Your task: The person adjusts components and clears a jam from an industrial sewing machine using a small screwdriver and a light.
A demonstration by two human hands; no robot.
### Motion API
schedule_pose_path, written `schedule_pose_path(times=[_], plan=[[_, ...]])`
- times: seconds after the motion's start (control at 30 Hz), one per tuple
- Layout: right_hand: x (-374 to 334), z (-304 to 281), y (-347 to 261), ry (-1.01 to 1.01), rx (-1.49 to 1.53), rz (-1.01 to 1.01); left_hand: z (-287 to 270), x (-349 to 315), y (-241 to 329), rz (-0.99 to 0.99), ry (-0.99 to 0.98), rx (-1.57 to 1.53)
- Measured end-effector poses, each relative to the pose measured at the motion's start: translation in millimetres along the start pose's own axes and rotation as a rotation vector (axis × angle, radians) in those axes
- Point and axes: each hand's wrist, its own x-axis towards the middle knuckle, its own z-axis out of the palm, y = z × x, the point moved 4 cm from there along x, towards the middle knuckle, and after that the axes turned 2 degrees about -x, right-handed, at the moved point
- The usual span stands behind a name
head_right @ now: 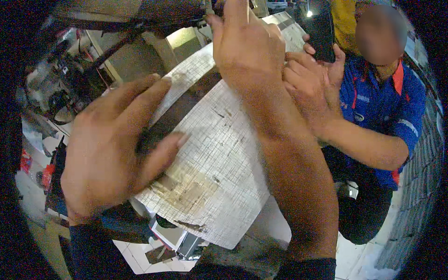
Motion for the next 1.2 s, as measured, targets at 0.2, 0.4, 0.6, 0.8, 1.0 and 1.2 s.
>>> schedule_pose_path(times=[0.2,0.4,0.6,0.8,1.0,1.2], plan=[[0.4,-4.1,-8.9,-0.057,-0.035,0.06,-1.7,-14.8,1.6,0.014,0.054,-0.13],[-1.5,-1.9,-3.4,-0.064,-0.111,0.055,4.2,-10.2,5.1,-0.035,0.097,-0.12],[-1.9,3.2,-0.7,-0.041,-0.121,0.053,12.4,-7.8,8.6,-0.062,0.17,-0.161],[-3.5,1.9,-0.6,-0.037,-0.141,0.094,6.8,-9.1,9.7,-0.111,0.23,-0.255],[-1.2,-1.6,-5.6,-0.161,-0.074,0.161,6.7,-8.2,3.3,-0.062,0.19,-0.24],[-6.2,10.8,1.3,-0.071,0.063,0.094,9.8,-11.5,-4.5,0.037,0.286,-0.257]])
